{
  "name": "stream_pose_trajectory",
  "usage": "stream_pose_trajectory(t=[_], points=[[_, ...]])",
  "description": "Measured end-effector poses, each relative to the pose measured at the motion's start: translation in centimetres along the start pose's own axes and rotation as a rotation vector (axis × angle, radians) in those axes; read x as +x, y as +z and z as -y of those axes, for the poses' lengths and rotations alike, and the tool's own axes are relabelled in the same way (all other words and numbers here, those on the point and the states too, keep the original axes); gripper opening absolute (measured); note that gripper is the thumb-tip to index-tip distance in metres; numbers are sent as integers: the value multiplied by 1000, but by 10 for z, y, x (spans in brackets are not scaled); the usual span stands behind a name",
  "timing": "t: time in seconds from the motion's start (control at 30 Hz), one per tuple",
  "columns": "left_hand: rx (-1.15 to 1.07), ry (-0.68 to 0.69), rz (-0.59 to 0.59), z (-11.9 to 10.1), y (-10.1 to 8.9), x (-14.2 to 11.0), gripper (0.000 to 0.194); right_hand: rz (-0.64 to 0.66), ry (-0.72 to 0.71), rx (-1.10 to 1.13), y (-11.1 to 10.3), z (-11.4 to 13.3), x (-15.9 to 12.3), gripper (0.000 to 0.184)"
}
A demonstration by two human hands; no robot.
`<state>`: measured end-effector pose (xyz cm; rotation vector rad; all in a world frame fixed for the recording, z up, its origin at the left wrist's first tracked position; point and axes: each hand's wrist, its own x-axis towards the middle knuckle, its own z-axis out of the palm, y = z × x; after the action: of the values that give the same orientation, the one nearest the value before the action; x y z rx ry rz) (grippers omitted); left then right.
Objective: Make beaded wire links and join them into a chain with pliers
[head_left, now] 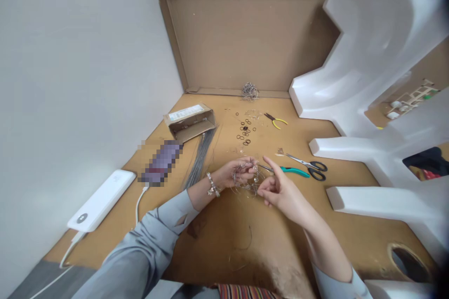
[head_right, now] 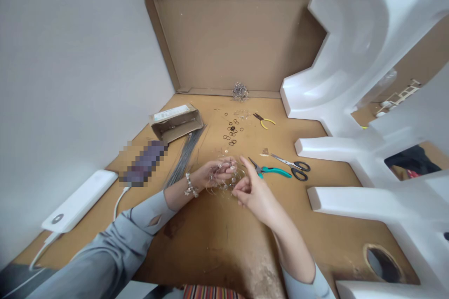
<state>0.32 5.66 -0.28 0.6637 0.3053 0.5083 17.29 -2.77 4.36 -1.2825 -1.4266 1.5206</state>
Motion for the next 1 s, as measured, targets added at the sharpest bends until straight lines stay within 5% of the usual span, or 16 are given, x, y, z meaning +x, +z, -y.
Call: stream_pose_trajectory(t=[0.3, 0.5, 1.0], points=[[40, 58, -36, 2, 2, 2, 12, -58, -85, -294, 4, -6, -2, 85], [12, -10, 28, 7, -2, 3, 17, 73, -25, -217, 3, -10, 1, 88], [5, -55, 29, 8, -4, 4, 18, 81, -15, -206, 3, -13, 1, 89]])
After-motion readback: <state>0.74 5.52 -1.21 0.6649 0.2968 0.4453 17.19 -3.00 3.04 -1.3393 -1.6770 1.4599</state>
